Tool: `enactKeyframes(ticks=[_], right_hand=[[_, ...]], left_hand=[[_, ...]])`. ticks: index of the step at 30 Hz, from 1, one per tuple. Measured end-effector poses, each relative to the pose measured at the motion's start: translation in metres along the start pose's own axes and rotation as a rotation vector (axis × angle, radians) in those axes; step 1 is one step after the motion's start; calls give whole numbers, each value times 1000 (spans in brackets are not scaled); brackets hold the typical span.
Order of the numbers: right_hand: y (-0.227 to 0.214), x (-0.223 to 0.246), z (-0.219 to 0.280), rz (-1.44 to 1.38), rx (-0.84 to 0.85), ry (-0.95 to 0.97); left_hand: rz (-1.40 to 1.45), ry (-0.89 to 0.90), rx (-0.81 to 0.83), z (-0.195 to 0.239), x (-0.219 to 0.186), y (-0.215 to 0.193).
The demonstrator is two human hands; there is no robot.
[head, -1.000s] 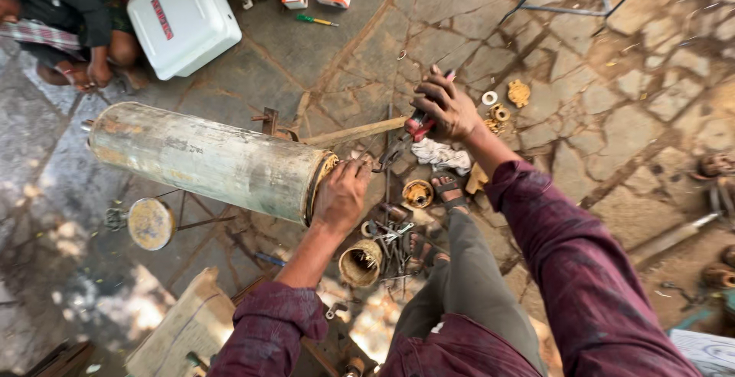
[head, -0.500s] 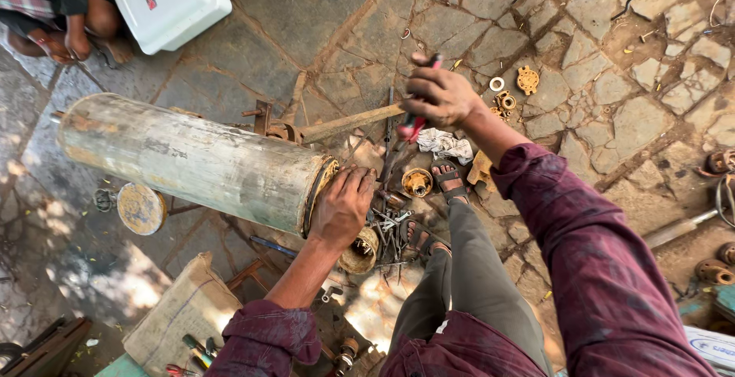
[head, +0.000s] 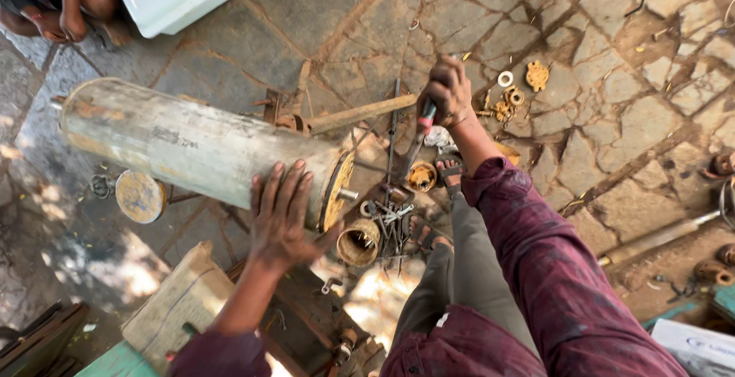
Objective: The person uses a hammer to repeatedly strike a metal component attached to a large cylindrical object. The person holds the cylinder steady with one hand while striking the metal part with the other hand.
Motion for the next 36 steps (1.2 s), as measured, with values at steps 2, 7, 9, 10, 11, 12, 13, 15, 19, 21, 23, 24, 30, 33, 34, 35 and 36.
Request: enactKeyframes(ticks=[2, 7, 9, 10, 11, 12, 13, 15, 19, 21, 23, 24, 30, 33, 34, 35, 36], right_hand=[[3, -1, 2, -40, -80, 47], [19, -15, 9, -187, -189, 106], [30, -36, 8, -227, -209, 109], [34, -38, 19, -246, -224, 170], [37, -35, 33, -264, -239, 231], [44, -35, 45, -284, -258, 288], [54, -23, 68, -166, -149, 515], [61, 34, 122, -184, -24, 890], [56, 93, 164, -338, -6, 1369], [38, 112, 165, -274, -36, 1540], [43, 158, 158, -358, -36, 1980], [32, 176, 141, -350, 18, 2007], [-17, 193, 26, -650, 169, 2364], [-31, 183, 1, -569, 274, 2267], [-31, 179, -7, -606, 253, 2293], [-30, 177, -12, -644, 232, 2319], [-31, 186, -7, -684, 220, 2358]], left_hand=[[-27, -27, -117, 13, -2, 18], [-18, -126, -197, 27, -7, 37], [-36, -165, -191, 14, -2, 41], [-43, -190, -169, 12, -4, 39], [-38, -198, -205, 6, -6, 42], [-39, -206, -243, 0, -6, 47], [-41, -214, -281, -4, -7, 49], [-29, -245, -208, 4, -11, 45], [-33, -249, -209, 0, -5, 40], [23, -263, -194, -4, -13, 45], [5, -262, -177, 2, 0, 42], [6, -257, -179, 3, -2, 42], [50, -280, -219, 2, 2, 42], [86, -288, -271, 4, -5, 44], [95, -301, -294, -1, -1, 45], [98, -303, -306, -7, 2, 46], [101, -309, -301, -1, -1, 45]])
Point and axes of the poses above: each hand's wrist, its own z-axis away from the middle knuckle, its own y-axis out of the palm, x = y × z, the point moved 5 cm from there along -z, towards the middle knuckle, and after that the axes turned 10 degrees about -z, right-handed, at the moved point
